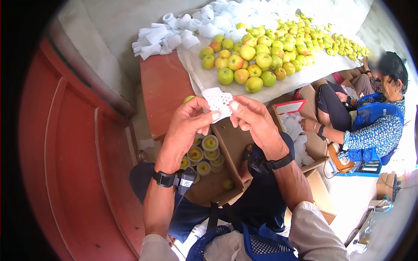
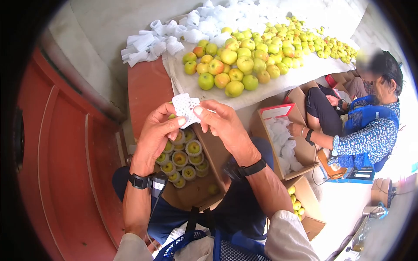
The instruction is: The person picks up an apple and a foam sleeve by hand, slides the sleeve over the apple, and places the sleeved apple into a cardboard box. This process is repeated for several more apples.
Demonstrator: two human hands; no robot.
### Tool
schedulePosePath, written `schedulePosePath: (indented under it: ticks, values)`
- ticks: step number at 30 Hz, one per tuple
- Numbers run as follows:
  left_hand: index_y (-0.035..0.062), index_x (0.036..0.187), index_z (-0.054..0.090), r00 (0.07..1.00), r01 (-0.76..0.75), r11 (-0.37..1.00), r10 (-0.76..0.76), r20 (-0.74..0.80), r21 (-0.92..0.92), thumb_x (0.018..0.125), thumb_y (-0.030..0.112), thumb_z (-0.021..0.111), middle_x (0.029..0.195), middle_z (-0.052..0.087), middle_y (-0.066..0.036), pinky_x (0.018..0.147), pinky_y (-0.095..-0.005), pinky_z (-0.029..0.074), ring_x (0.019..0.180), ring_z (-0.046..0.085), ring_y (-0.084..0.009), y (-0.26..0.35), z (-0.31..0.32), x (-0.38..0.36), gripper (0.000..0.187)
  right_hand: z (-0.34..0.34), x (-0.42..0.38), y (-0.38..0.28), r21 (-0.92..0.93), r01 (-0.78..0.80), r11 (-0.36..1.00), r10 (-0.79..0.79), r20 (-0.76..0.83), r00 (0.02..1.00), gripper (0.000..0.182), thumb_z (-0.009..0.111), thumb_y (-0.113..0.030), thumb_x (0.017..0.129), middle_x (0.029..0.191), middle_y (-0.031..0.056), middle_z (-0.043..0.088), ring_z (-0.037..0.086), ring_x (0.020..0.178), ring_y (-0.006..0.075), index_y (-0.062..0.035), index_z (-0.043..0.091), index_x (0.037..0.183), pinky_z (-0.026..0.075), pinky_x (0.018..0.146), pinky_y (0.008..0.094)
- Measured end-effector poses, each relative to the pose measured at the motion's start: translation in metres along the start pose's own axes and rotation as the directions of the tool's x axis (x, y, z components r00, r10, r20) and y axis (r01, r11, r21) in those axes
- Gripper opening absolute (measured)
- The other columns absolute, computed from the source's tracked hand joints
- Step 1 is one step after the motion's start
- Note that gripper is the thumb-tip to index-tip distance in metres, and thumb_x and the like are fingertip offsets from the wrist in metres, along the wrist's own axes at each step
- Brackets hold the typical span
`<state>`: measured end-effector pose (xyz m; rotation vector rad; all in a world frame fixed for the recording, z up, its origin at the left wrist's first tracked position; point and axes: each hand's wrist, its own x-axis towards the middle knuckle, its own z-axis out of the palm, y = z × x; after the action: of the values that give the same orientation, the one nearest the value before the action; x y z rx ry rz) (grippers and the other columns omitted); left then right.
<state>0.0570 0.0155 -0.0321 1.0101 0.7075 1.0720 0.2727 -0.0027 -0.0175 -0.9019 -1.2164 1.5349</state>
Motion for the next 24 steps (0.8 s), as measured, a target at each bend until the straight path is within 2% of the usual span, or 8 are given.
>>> schedulePosePath:
  ticks: [2, 10, 12, 13, 15, 18, 20, 24]
  values:
    - [0.0095, 0.094, 0.063, 0.999, -0.038, 0.981, 0.037, 0.009, 0.191, 0.088, 0.008, 0.081, 0.078, 0.061, 0.003, 0.052, -0.0209, 0.040, 0.058, 0.051, -0.0037, -0.001, 0.003, -0.001, 0.018, -0.003, 0.002, 0.001, 0.037, -0.053, 0.998, 0.053, -0.012, 0.999, 0.028, 0.068, -0.027, 0.101, 0.083, -0.0035, 0.062, 0.053, 0.071, 0.0029, -0.0034, 0.069, 0.116, 0.035, 0.057, 0.0194]
    - [0.0089, 0.090, 0.062, 0.997, -0.066, 0.946, 0.075, -0.017, 0.318, 0.086, 0.007, 0.083, 0.074, 0.061, 0.004, 0.051, -0.0203, 0.043, 0.059, 0.055, -0.0032, -0.003, 0.009, 0.001, 0.021, -0.003, 0.004, 0.009, 0.125, -0.068, 0.990, 0.067, 0.012, 0.998, 0.023, 0.065, -0.025, 0.103, 0.076, -0.0025, 0.061, 0.052, 0.066, 0.0030, -0.0043, 0.070, 0.110, 0.032, 0.053, 0.0198]
    - [0.0087, 0.090, 0.062, 0.996, -0.076, 0.939, 0.087, -0.017, 0.335, 0.086, 0.007, 0.083, 0.074, 0.061, 0.004, 0.051, -0.0203, 0.043, 0.059, 0.055, -0.0029, -0.005, 0.010, 0.001, 0.021, -0.002, 0.006, 0.017, -0.163, 0.071, 0.984, -0.073, -0.004, 0.997, 0.022, 0.064, -0.025, 0.103, 0.076, -0.0030, 0.060, 0.052, 0.066, 0.0028, -0.0047, 0.069, 0.110, 0.032, 0.054, 0.0191]
    - [0.0086, 0.089, 0.061, 0.996, -0.079, 0.930, 0.090, -0.013, 0.359, 0.086, 0.006, 0.082, 0.074, 0.061, 0.003, 0.051, -0.0206, 0.044, 0.059, 0.055, -0.0028, -0.006, 0.011, 0.002, 0.022, -0.004, 0.006, 0.016, -0.162, 0.071, 0.984, -0.073, -0.007, 0.997, 0.022, 0.064, -0.025, 0.103, 0.076, -0.0030, 0.060, 0.052, 0.066, 0.0028, -0.0047, 0.069, 0.110, 0.032, 0.054, 0.0191]
    - [0.0085, 0.089, 0.061, 0.996, -0.083, 0.920, 0.093, -0.009, 0.383, 0.086, 0.004, 0.082, 0.073, 0.061, 0.003, 0.051, -0.0208, 0.044, 0.058, 0.054, -0.0028, -0.007, 0.011, 0.002, 0.022, -0.006, 0.004, 0.010, 0.057, -0.071, 0.996, 0.071, 0.005, 0.997, 0.022, 0.064, -0.024, 0.103, 0.078, -0.0042, 0.059, 0.051, 0.067, 0.0023, -0.0048, 0.067, 0.112, 0.034, 0.056, 0.0191]
    - [0.0071, 0.088, 0.060, 0.995, -0.095, 0.916, 0.105, -0.004, 0.390, 0.086, 0.002, 0.082, 0.076, 0.061, 0.003, 0.051, -0.0214, 0.046, 0.060, 0.054, -0.0024, -0.013, 0.009, 0.003, 0.023, 0.004, 0.000, 0.001, -0.020, -0.020, 1.000, 0.020, 0.023, 1.000, 0.023, 0.066, -0.022, 0.101, 0.083, -0.0048, 0.061, 0.050, 0.068, 0.0019, -0.0042, 0.066, 0.116, 0.036, 0.057, 0.0192]
    - [0.0057, 0.088, 0.059, 0.973, -0.213, 0.860, 0.231, 0.020, 0.464, 0.086, 0.002, 0.081, 0.080, 0.061, 0.002, 0.052, -0.0214, 0.046, 0.062, 0.054, -0.0021, -0.017, 0.010, 0.002, 0.023, 0.008, 0.005, 0.012, -0.018, 0.024, 1.000, -0.023, 0.027, 0.999, 0.022, 0.068, -0.019, 0.100, 0.086, -0.0049, 0.063, 0.050, 0.069, 0.0019, -0.0041, 0.067, 0.116, 0.038, 0.058, 0.0196]
    - [0.0037, 0.096, 0.061, 0.976, -0.193, 0.826, 0.216, 0.020, 0.529, 0.086, 0.001, 0.081, 0.079, 0.058, 0.002, 0.052, -0.0218, 0.044, 0.063, 0.055, -0.0024, -0.018, 0.013, 0.001, 0.023, 0.003, 0.005, 0.014, 0.041, 0.090, 0.995, -0.090, 0.008, 0.996, 0.022, 0.072, -0.012, 0.096, 0.091, -0.0043, 0.066, 0.050, 0.070, 0.0024, -0.0033, 0.069, 0.116, 0.041, 0.059, 0.0204]
